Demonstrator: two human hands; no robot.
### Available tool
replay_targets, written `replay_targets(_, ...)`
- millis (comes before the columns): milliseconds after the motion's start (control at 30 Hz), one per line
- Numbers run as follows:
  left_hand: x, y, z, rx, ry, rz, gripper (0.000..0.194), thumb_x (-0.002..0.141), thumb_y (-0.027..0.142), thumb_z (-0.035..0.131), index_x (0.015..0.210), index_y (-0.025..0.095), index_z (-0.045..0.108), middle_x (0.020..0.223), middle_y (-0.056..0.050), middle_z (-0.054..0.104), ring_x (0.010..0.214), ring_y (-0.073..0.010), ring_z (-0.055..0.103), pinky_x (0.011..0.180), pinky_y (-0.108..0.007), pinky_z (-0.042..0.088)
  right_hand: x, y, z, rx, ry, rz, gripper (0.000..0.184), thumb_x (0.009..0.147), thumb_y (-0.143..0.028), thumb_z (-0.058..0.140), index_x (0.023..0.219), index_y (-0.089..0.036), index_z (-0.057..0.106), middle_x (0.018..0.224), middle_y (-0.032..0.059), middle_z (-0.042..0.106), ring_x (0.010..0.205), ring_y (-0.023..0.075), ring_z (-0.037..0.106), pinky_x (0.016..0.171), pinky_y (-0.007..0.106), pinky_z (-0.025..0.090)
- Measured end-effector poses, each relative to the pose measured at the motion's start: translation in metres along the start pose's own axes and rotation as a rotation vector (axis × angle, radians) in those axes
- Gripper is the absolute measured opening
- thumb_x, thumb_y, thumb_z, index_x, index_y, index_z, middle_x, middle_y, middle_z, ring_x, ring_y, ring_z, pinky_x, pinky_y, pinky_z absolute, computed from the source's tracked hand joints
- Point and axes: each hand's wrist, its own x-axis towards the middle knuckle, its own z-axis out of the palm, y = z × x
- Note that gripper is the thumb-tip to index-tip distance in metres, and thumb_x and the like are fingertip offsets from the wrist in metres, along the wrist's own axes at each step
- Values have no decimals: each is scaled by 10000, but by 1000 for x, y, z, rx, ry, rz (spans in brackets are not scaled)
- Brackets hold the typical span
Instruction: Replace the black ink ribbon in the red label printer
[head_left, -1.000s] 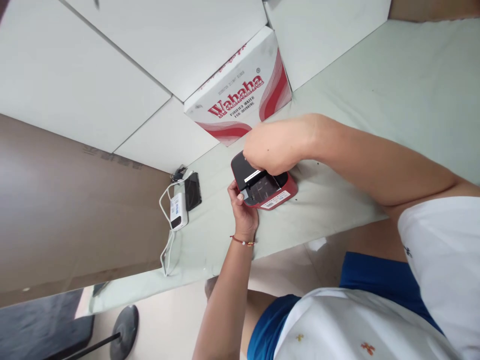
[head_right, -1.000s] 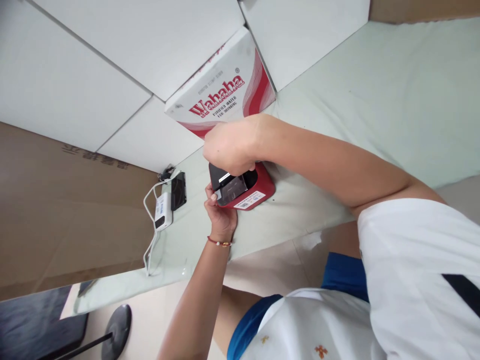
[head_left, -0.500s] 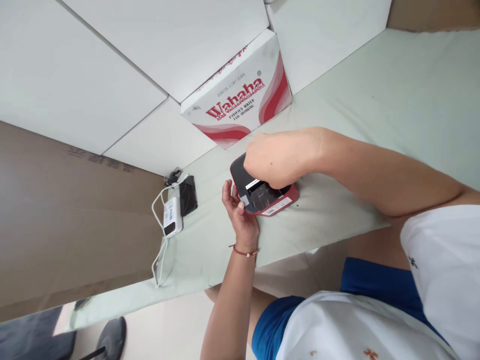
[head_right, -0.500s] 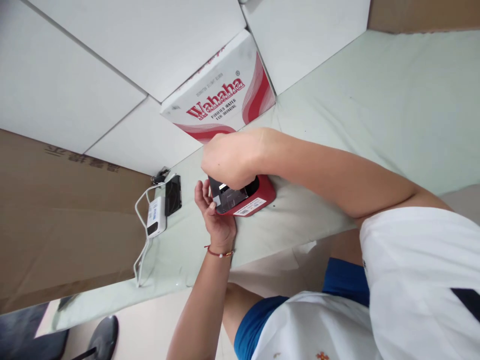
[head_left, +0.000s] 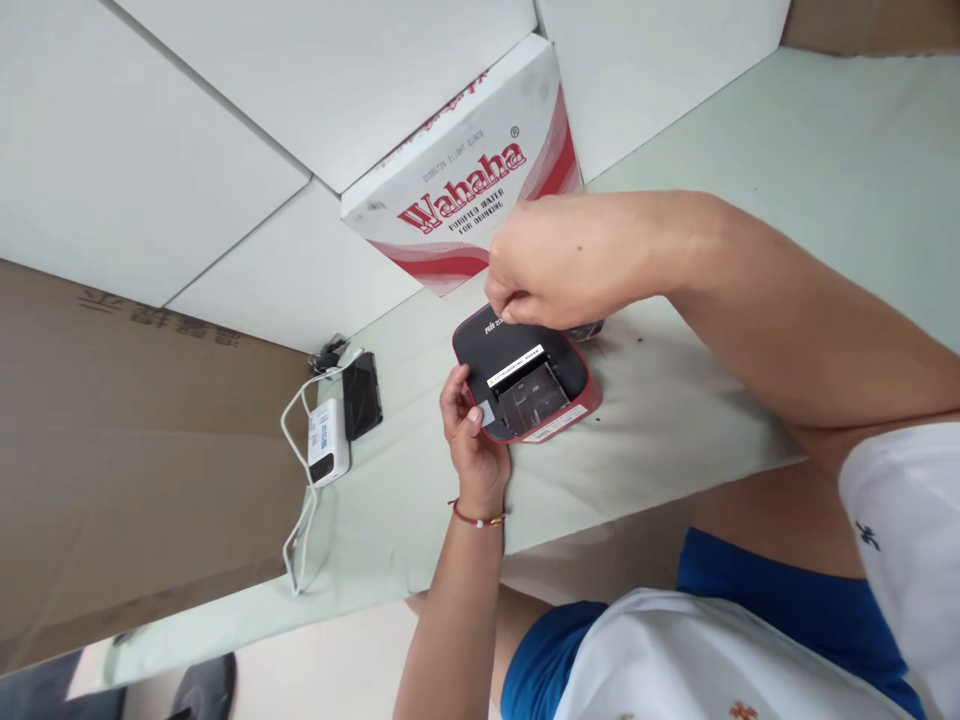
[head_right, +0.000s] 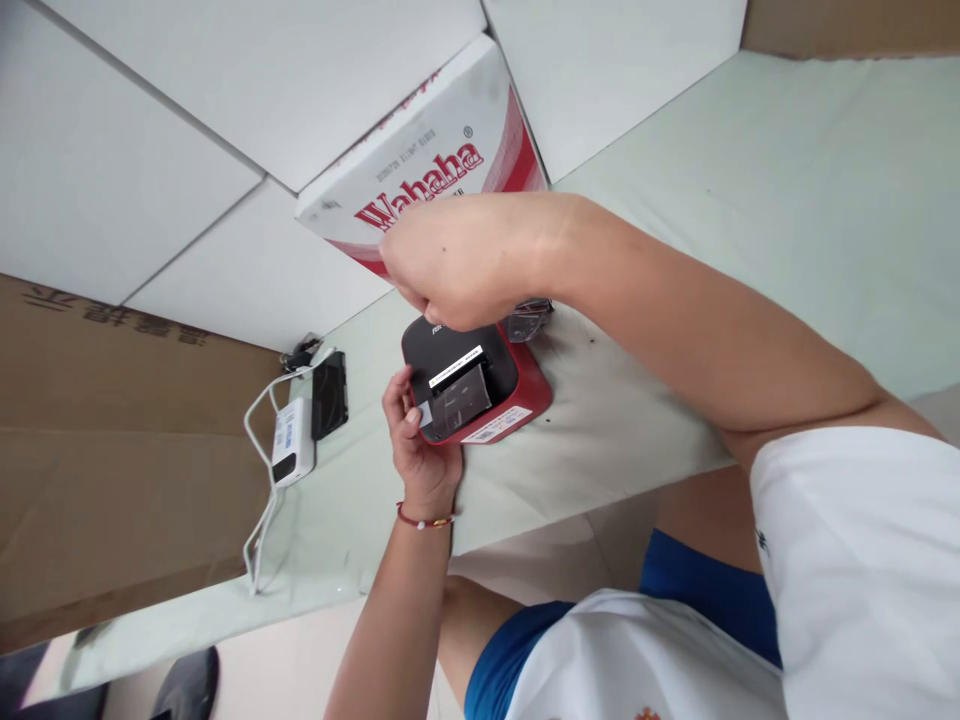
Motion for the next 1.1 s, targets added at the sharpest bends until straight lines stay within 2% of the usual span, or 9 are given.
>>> replay_targets(100,0,0,-1,-69,-37,-75,841,836,540,865,1597,519,508,1711,6,511,1678,-313,405,1370,-510,381,0,1,2,34,21,-45,251,1011,-187,559,1042,-139,803,898,94,760,937,245,653,794,372,398)
replay_targets(233,1,1,-3,-78,-70,-146,1058,822,536,895,1693,587,297,1817,15,381,1729,-303,336,1342,-500,438,1,6,5,93,107,-26,291,1009,-228,548,1098,-169,818,917,99,788,937,252,662,783,383,406)
replay_targets(433,2,1,-5,-138,-87,-205,1025,815,437,914,1657,596,351,1823,33,370,1727,-248,346,1285,-372,492,2,26,0,54,373,221,299,966,-241,582,1064,-244,864,921,105,811,976,320,689,788,417,458)
replay_targets(533,2,0,-3,-159,-103,-195,909,836,433,890,1616,543,439,1800,11,414,1683,-271,424,1233,-381,532,-1,23,-4,43,413,224,345,945,-160,554,1084,-231,862,957,92,821,968,301,703,833,412,488)
replay_targets(600,1,-1,-2,-156,-113,-176,813,850,464,874,1575,495,506,1751,-10,481,1633,-284,488,1237,-410,528,1,13,-1,25,338,122,365,945,-116,527,1084,-199,854,988,89,821,936,267,706,843,398,492)
replay_targets(667,2,-2,0,-143,-109,-163,726,858,486,862,1522,450,571,1701,-20,533,1598,-288,519,1262,-433,505,9,2,10,-7,181,14,333,960,-120,537,1058,-179,849,1003,97,816,910,253,709,803,388,481)
replay_targets(767,2,-3,2,-145,-89,-148,668,840,515,869,1457,409,636,1648,-22,576,1591,-289,512,1303,-445,461,28,-9,34,-12,-9,21,292,985,-169,591,1143,-176,837,1061,118,817,953,261,731,759,361,467)
replay_targets(933,2,-4,3,-171,-99,-153,667,829,518,886,1444,415,649,1619,-21,594,1585,-287,511,1316,-458,443,50,-13,55,-81,-147,59,355,974,-330,724,1265,-140,800,1129,162,812,1125,349,736,882,405,525)
replay_targets(1100,2,-5,1,-144,-126,-139,667,845,563,870,1454,422,636,1609,-30,596,1558,-292,535,1293,-467,466,48,-15,53,-80,-161,38,282,900,-145,700,1145,-153,839,1056,171,825,1053,346,746,819,412,516)
